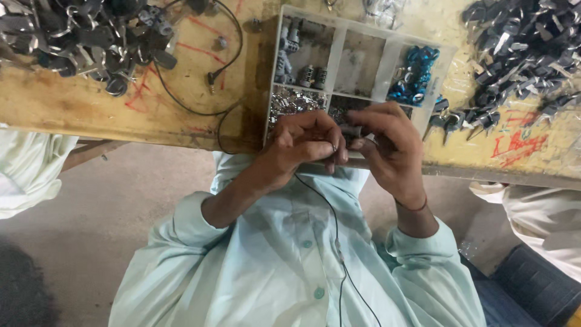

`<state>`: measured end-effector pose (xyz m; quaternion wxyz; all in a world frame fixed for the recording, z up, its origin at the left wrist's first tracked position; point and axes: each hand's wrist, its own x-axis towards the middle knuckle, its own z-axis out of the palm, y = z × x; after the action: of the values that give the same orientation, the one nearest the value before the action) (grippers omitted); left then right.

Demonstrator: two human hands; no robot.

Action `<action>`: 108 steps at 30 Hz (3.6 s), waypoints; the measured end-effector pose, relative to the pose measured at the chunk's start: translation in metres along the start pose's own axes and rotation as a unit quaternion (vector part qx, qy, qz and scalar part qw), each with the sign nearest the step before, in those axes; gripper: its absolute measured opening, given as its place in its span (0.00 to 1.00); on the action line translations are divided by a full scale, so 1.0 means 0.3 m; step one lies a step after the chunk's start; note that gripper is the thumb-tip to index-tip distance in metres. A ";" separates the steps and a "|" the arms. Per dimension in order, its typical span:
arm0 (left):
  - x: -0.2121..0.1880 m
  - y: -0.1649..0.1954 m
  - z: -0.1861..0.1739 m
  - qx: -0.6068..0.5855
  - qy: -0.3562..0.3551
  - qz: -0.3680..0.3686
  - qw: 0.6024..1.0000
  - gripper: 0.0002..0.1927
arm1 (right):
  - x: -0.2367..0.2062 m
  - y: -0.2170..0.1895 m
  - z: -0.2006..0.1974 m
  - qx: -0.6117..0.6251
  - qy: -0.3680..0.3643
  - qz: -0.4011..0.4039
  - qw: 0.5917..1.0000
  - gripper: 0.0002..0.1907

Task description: The person sits at a workbench and assembles small metal components by hand. They pick parts from a compartment organizer box, fit pieces together between their fingers, and place finished assemblies aside on the bench.

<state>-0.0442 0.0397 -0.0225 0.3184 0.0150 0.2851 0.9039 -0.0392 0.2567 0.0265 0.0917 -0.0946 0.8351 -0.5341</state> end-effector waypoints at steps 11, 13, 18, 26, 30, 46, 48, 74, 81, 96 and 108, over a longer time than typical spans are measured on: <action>-0.023 -0.009 0.079 0.279 0.129 -0.022 0.951 0.08 | -0.060 -0.005 -0.032 -0.138 -0.008 -0.131 0.982 0.18; -0.028 -0.010 0.086 0.300 0.137 -0.024 0.944 0.09 | -0.066 -0.023 -0.038 -0.162 -0.004 -0.136 0.977 0.18; -0.037 -0.017 0.092 0.331 0.137 -0.021 0.933 0.09 | -0.079 -0.046 -0.037 -0.168 0.003 -0.139 0.976 0.21; -0.052 -0.047 0.097 0.297 0.128 0.011 0.946 0.09 | -0.087 -0.059 -0.048 -0.210 0.006 -0.176 0.962 0.22; -0.046 -0.047 0.095 0.195 0.111 -0.052 0.973 0.11 | -0.088 -0.055 -0.055 -0.194 0.005 -0.147 0.970 0.23; -0.045 -0.079 0.135 0.227 0.115 0.089 0.963 0.12 | -0.031 -0.163 -0.009 -0.145 0.023 -0.065 0.987 0.16; -0.049 -0.082 0.113 0.291 0.132 0.099 0.942 0.12 | 0.020 -0.149 -0.106 -0.123 -0.078 -0.022 0.989 0.17; -0.017 -0.050 0.109 0.416 -0.021 0.264 0.870 0.14 | -0.128 -0.095 -0.114 0.055 -0.009 -0.007 0.998 0.17; -0.038 -0.057 0.121 0.440 -0.011 0.273 0.855 0.12 | -0.142 -0.108 -0.098 0.008 0.001 -0.048 0.999 0.13; -0.067 -0.014 0.145 0.278 -0.039 0.224 0.933 0.11 | -0.185 -0.082 -0.152 0.232 0.096 0.043 0.967 0.06; -0.056 -0.002 0.154 0.391 -0.049 0.284 0.874 0.11 | -0.151 -0.129 -0.084 0.012 0.025 -0.042 0.999 0.10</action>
<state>-0.0208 0.0536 0.0186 0.0299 0.2625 0.5831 0.7683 0.0005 0.2746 0.0745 0.0495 -0.1146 0.8262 -0.5494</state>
